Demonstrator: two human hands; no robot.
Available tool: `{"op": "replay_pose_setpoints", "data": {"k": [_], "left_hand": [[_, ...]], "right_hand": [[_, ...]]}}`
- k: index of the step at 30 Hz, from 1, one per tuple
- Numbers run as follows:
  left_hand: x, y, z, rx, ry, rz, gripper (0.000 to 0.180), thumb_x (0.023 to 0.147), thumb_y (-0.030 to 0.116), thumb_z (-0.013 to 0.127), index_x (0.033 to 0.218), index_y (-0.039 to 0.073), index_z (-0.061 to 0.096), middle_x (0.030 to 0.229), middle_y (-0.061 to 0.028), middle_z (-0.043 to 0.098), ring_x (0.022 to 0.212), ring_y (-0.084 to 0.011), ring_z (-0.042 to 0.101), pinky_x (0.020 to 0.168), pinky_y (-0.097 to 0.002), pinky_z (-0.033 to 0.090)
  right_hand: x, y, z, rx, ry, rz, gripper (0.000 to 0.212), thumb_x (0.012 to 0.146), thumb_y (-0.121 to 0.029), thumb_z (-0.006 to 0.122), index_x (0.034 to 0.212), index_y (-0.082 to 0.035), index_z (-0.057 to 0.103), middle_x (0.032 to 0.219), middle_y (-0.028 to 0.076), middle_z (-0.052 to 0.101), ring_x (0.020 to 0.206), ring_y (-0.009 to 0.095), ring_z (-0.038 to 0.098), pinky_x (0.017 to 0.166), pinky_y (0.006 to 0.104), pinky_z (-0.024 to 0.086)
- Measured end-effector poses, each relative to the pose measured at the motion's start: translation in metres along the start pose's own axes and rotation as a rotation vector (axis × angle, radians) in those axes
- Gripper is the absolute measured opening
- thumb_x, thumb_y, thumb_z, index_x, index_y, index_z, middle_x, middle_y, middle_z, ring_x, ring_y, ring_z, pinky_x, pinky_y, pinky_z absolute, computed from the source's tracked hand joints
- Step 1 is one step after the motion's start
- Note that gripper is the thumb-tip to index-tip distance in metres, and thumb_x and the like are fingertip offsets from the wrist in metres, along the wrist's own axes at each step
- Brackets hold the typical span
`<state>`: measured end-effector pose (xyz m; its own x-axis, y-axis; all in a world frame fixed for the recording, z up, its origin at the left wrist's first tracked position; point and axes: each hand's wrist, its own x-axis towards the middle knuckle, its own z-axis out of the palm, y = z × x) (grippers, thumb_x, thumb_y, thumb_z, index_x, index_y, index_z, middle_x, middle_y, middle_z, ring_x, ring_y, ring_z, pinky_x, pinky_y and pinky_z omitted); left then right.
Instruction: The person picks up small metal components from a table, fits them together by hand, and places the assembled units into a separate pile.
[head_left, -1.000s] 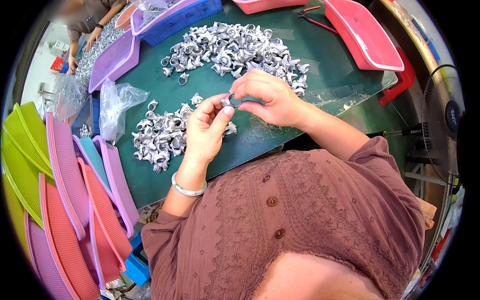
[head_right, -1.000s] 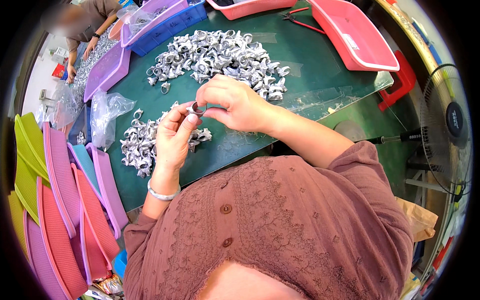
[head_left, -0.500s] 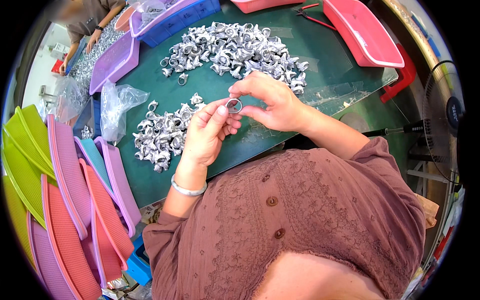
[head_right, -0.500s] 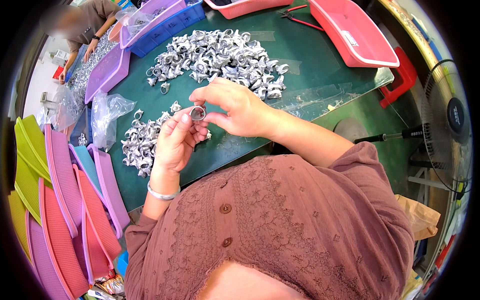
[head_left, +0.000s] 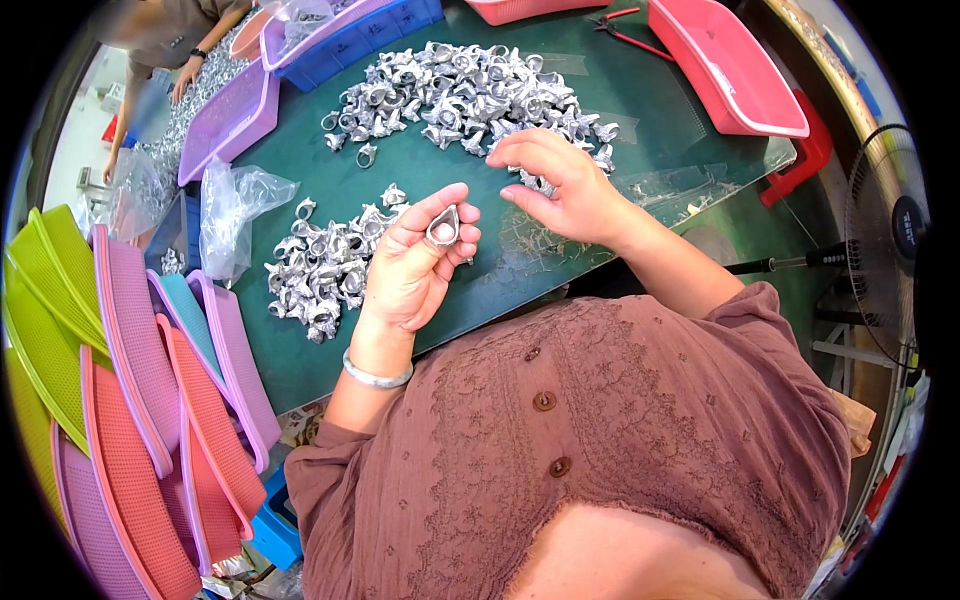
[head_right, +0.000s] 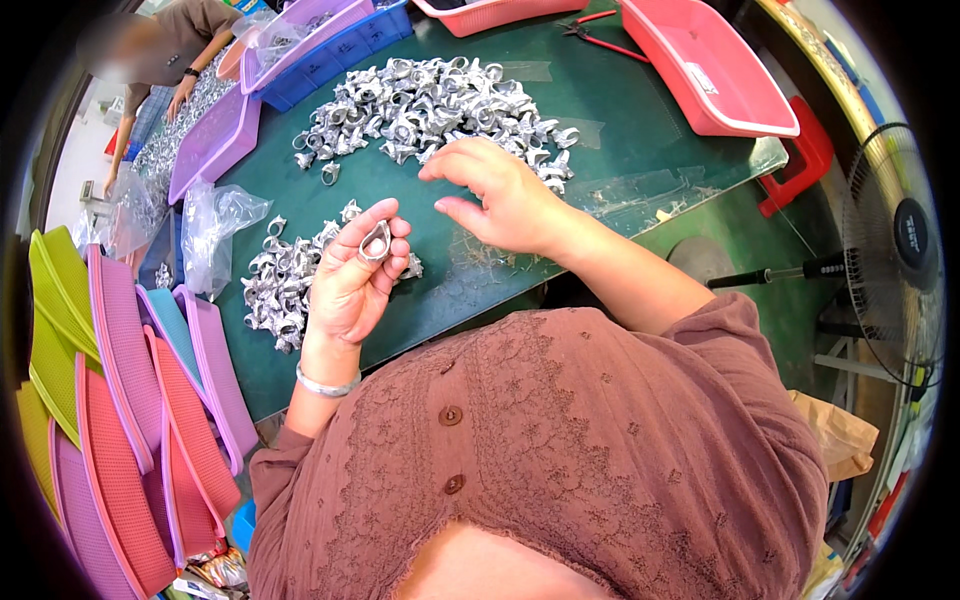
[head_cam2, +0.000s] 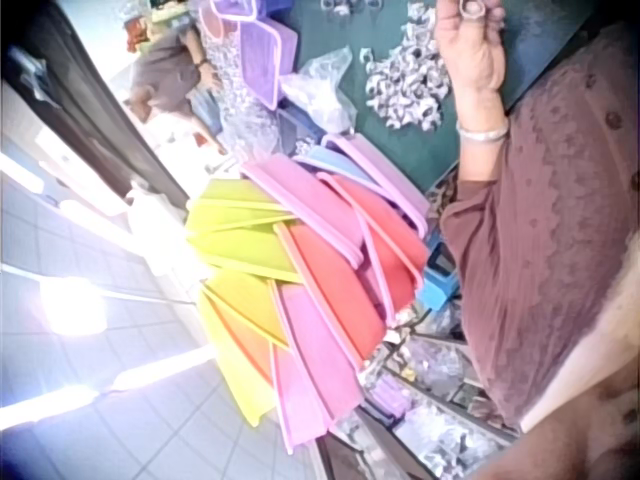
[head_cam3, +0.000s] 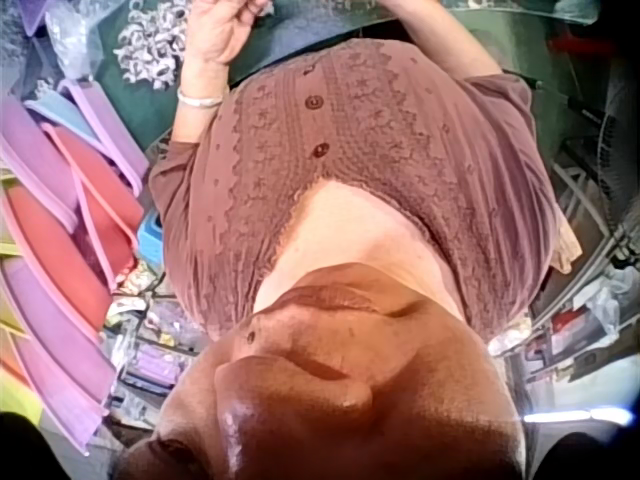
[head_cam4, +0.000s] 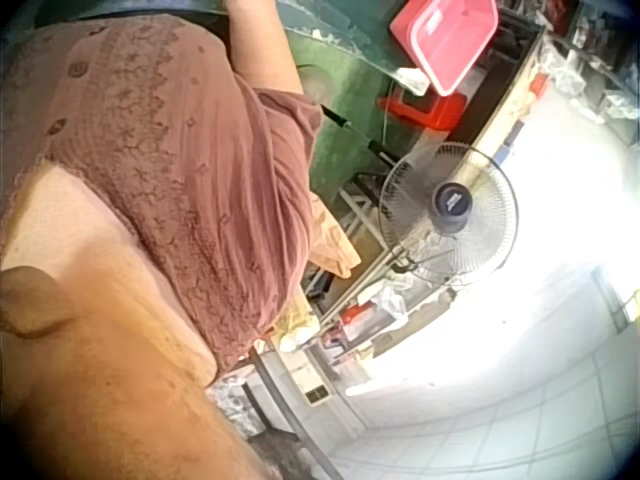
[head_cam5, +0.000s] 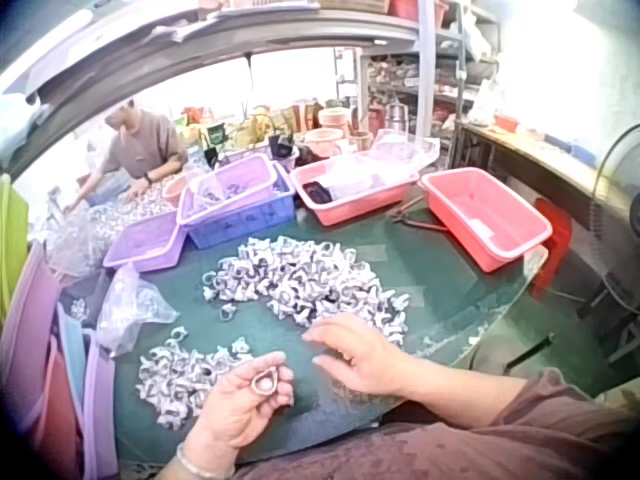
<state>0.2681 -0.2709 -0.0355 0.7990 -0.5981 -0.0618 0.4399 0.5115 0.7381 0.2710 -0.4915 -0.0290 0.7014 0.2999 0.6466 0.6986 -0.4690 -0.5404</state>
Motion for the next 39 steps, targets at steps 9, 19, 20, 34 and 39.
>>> {"op": "replay_pose_setpoints", "data": {"k": [9,19,20,34,39], "left_hand": [[0.0,-0.002,-0.006,0.068,0.052,0.002,0.041,0.082,-0.001,0.05,0.124,-0.003,0.048,0.11,-0.013,0.057,0.097,-0.0193,0.058,0.084,-0.0291,0.049],[-0.002,0.002,-0.01,0.047,0.094,-0.074,0.035,0.083,0.011,0.054,0.114,-0.004,0.052,0.097,-0.01,0.059,0.089,-0.019,0.058,0.076,-0.0299,0.049],[-0.002,0.003,-0.01,0.058,0.105,-0.075,0.034,0.083,0.011,0.054,0.114,-0.004,0.052,0.095,-0.0093,0.059,0.087,-0.0183,0.057,0.074,-0.0292,0.049],[0.002,0.003,0.004,0.103,0.253,-0.079,0.03,0.093,0.025,0.049,0.109,0.0,0.056,0.084,-0.0053,0.059,0.069,-0.0115,0.055,0.058,-0.0235,0.045],[0.001,0.004,0.013,0.124,0.192,-0.08,0.026,0.093,0.023,0.051,0.106,0.002,0.059,0.082,-0.0043,0.061,0.068,-0.0106,0.056,0.057,-0.0229,0.045]], "right_hand": [[0.004,0.03,0.005,-0.383,-0.078,0.107,0.02,0.074,-0.007,0.064,0.093,-0.005,0.06,0.093,0.008,0.057,0.092,0.026,0.053,0.081,0.0371,0.042],[0.041,0.046,0.035,-0.881,-0.27,0.001,0.013,0.069,-0.013,0.056,0.077,-0.01,0.066,0.082,0.005,0.052,0.086,0.022,0.049,0.081,0.0346,0.037],[0.043,0.046,0.035,-0.904,-0.294,0.012,0.013,0.069,-0.013,0.055,0.076,-0.01,0.066,0.082,0.005,0.053,0.086,0.021,0.05,0.081,0.0346,0.037],[0.025,-0.006,0.011,0.028,-0.093,-0.152,0.014,0.072,-0.005,0.066,0.084,-0.005,0.059,0.09,0.008,0.061,0.085,0.028,0.057,0.074,0.0364,0.046],[0.019,-0.02,0.007,0.071,-0.035,-0.095,0.028,0.07,-0.005,0.068,0.096,-0.004,0.057,0.087,0.008,0.061,0.082,0.027,0.057,0.07,0.0354,0.047]]}}
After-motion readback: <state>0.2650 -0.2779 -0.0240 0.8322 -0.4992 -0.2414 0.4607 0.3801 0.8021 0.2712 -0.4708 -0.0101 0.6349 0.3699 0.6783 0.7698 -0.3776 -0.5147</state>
